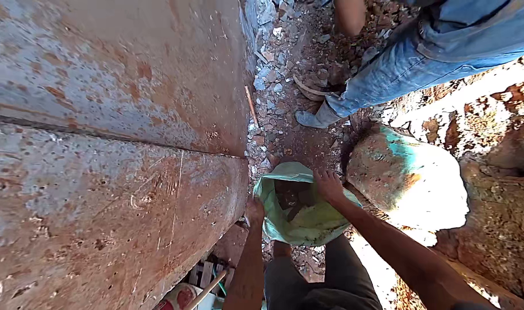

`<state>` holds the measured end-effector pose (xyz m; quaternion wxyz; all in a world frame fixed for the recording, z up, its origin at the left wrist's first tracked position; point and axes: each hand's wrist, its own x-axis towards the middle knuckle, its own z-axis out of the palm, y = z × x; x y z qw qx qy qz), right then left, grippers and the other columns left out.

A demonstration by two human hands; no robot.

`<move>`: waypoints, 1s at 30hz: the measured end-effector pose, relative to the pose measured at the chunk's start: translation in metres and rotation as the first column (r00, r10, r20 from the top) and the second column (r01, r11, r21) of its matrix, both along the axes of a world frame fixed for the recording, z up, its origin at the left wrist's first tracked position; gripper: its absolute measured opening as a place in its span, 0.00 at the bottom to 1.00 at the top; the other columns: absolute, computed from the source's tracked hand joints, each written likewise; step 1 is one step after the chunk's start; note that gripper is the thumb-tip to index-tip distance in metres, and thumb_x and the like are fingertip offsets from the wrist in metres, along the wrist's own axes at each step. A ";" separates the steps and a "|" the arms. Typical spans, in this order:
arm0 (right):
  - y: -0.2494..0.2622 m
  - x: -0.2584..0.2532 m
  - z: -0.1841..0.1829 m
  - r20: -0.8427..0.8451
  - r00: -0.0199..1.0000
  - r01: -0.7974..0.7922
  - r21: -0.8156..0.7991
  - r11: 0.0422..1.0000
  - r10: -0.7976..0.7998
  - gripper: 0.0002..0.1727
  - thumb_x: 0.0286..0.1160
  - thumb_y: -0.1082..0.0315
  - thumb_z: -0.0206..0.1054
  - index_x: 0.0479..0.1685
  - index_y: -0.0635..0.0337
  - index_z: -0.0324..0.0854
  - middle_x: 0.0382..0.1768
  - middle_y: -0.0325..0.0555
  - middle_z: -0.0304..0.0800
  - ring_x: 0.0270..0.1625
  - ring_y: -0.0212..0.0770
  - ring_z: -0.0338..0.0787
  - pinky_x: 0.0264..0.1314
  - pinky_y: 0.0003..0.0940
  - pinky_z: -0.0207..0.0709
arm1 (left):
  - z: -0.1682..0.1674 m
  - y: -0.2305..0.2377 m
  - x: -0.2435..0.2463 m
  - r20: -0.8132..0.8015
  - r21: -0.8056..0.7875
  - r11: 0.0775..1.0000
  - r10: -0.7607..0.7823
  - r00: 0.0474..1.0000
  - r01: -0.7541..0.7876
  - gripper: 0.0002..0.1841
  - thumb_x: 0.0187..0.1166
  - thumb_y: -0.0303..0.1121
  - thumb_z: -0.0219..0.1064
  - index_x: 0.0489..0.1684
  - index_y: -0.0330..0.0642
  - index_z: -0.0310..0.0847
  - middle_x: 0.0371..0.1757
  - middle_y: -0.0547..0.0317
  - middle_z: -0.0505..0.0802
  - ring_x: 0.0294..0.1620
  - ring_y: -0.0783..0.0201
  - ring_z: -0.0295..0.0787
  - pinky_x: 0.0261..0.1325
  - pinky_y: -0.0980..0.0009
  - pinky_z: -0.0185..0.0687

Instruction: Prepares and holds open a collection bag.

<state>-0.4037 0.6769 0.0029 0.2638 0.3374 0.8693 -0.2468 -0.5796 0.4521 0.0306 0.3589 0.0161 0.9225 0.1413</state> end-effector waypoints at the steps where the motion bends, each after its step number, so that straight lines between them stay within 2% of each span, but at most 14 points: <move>1: 0.002 -0.007 0.001 0.024 1.000 0.003 -0.008 1.000 -0.003 0.24 0.85 0.70 0.55 0.80 0.63 0.74 0.74 0.71 0.79 0.81 0.71 0.73 0.84 0.67 0.60 | -0.003 -0.005 0.003 -0.007 0.070 0.998 0.003 1.000 -0.002 0.24 0.95 0.40 0.46 0.81 0.35 0.72 0.71 0.31 0.86 0.75 0.38 0.81 0.79 0.41 0.69; 2: 0.005 -0.017 0.006 0.069 0.997 0.029 -0.020 0.999 -0.028 0.21 0.89 0.68 0.51 0.74 0.64 0.78 0.70 0.71 0.82 0.77 0.70 0.78 0.80 0.68 0.64 | -0.006 -0.010 0.005 -0.006 0.146 0.989 0.009 1.000 -0.008 0.24 0.95 0.38 0.47 0.80 0.32 0.72 0.70 0.30 0.85 0.75 0.38 0.81 0.80 0.42 0.69; 4: 0.016 -0.037 0.018 0.165 0.977 0.148 -0.047 0.988 -0.139 0.23 0.93 0.61 0.48 0.71 0.63 0.80 0.69 0.69 0.84 0.74 0.70 0.82 0.73 0.68 0.72 | -0.012 -0.023 0.005 0.031 0.283 0.959 0.019 0.999 -0.027 0.24 0.95 0.38 0.48 0.79 0.29 0.72 0.70 0.29 0.86 0.75 0.39 0.81 0.81 0.44 0.69; 7: 0.043 -0.054 0.018 0.068 0.914 0.398 0.046 0.916 -0.400 0.22 0.93 0.58 0.51 0.70 0.61 0.82 0.64 0.69 0.87 0.69 0.71 0.85 0.68 0.71 0.75 | -0.014 -0.032 -0.007 0.150 0.419 0.908 -0.084 0.985 0.013 0.24 0.95 0.39 0.50 0.76 0.27 0.75 0.71 0.30 0.85 0.77 0.42 0.80 0.83 0.47 0.67; 8: 0.051 -0.059 0.017 0.025 0.886 0.461 0.074 0.884 -0.464 0.22 0.93 0.58 0.52 0.71 0.60 0.82 0.64 0.70 0.87 0.69 0.72 0.85 0.68 0.71 0.74 | -0.015 -0.034 -0.013 0.178 0.448 0.893 -0.131 0.975 0.038 0.24 0.94 0.39 0.50 0.72 0.27 0.79 0.69 0.31 0.87 0.74 0.43 0.82 0.82 0.47 0.69; 11: 0.056 -0.072 0.012 -0.007 0.863 0.503 0.120 0.856 -0.505 0.21 0.92 0.57 0.54 0.69 0.58 0.84 0.64 0.70 0.87 0.68 0.72 0.86 0.66 0.73 0.75 | -0.014 -0.035 -0.028 0.211 0.472 0.880 -0.178 0.961 0.059 0.24 0.95 0.42 0.49 0.68 0.29 0.82 0.64 0.33 0.89 0.70 0.45 0.84 0.78 0.47 0.72; 14: 0.047 -0.067 0.012 -0.061 0.857 0.514 0.086 0.853 -0.511 0.22 0.90 0.56 0.58 0.74 0.57 0.80 0.66 0.67 0.87 0.70 0.69 0.85 0.70 0.71 0.74 | -0.010 -0.034 -0.035 0.215 0.482 0.874 -0.054 0.975 -0.058 0.25 0.95 0.42 0.48 0.68 0.29 0.82 0.65 0.33 0.88 0.71 0.45 0.83 0.78 0.47 0.71; 17: 0.025 -0.043 0.020 -0.187 0.813 0.571 0.063 0.819 -0.552 0.27 0.88 0.55 0.60 0.78 0.63 0.75 0.71 0.66 0.83 0.75 0.65 0.81 0.80 0.64 0.69 | -0.016 -0.038 -0.032 0.200 0.503 0.857 0.007 0.980 -0.109 0.24 0.94 0.42 0.50 0.67 0.28 0.82 0.60 0.32 0.89 0.65 0.45 0.86 0.73 0.46 0.73; 20: -0.010 0.003 0.025 -0.196 0.774 0.630 0.140 0.764 -0.602 0.37 0.80 0.52 0.68 0.84 0.66 0.68 0.79 0.70 0.74 0.83 0.67 0.72 0.87 0.62 0.62 | -0.014 -0.043 -0.025 0.232 0.458 0.874 0.061 0.971 -0.164 0.31 0.88 0.45 0.62 0.85 0.35 0.66 0.67 0.32 0.87 0.69 0.42 0.86 0.74 0.45 0.76; 22: -0.033 0.035 0.022 -0.157 0.757 0.653 0.215 0.726 -0.634 0.45 0.74 0.48 0.74 0.87 0.65 0.64 0.82 0.73 0.69 0.84 0.70 0.69 0.87 0.64 0.60 | -0.007 -0.044 -0.016 0.202 0.395 0.906 0.079 0.976 -0.155 0.41 0.80 0.47 0.71 0.90 0.36 0.58 0.74 0.34 0.83 0.74 0.42 0.82 0.77 0.45 0.76; 24: -0.056 0.062 0.020 -0.089 0.750 0.655 0.233 0.719 -0.655 0.51 0.70 0.46 0.78 0.90 0.65 0.59 0.82 0.74 0.67 0.84 0.73 0.68 0.85 0.66 0.62 | -0.001 -0.049 -0.002 0.126 0.308 0.948 0.040 0.991 -0.078 0.45 0.75 0.48 0.74 0.89 0.33 0.58 0.80 0.33 0.77 0.79 0.40 0.76 0.81 0.46 0.71; 26: -0.069 0.076 0.015 0.000 0.715 0.685 0.200 0.700 -0.699 0.56 0.70 0.45 0.78 0.93 0.64 0.51 0.82 0.73 0.68 0.82 0.71 0.72 0.82 0.65 0.68 | -0.002 -0.052 0.010 0.062 0.216 0.976 -0.004 0.998 -0.010 0.45 0.73 0.51 0.74 0.88 0.33 0.61 0.80 0.31 0.76 0.80 0.36 0.73 0.80 0.43 0.69; 28: -0.073 0.084 0.011 0.039 0.662 0.738 0.140 0.660 -0.749 0.53 0.74 0.48 0.76 0.92 0.66 0.52 0.77 0.74 0.75 0.78 0.71 0.79 0.79 0.66 0.71 | -0.006 -0.051 0.024 0.027 0.143 0.990 -0.013 1.000 0.009 0.43 0.77 0.52 0.70 0.88 0.34 0.62 0.80 0.31 0.76 0.81 0.36 0.72 0.80 0.42 0.68; 30: -0.072 0.083 0.006 0.045 0.653 0.751 0.092 0.654 -0.756 0.39 0.83 0.56 0.69 0.86 0.71 0.62 0.74 0.75 0.78 0.78 0.70 0.78 0.82 0.65 0.67 | -0.006 -0.047 0.030 -0.001 0.127 0.989 0.079 0.997 -0.078 0.41 0.79 0.50 0.69 0.88 0.33 0.60 0.81 0.31 0.75 0.81 0.37 0.72 0.81 0.43 0.67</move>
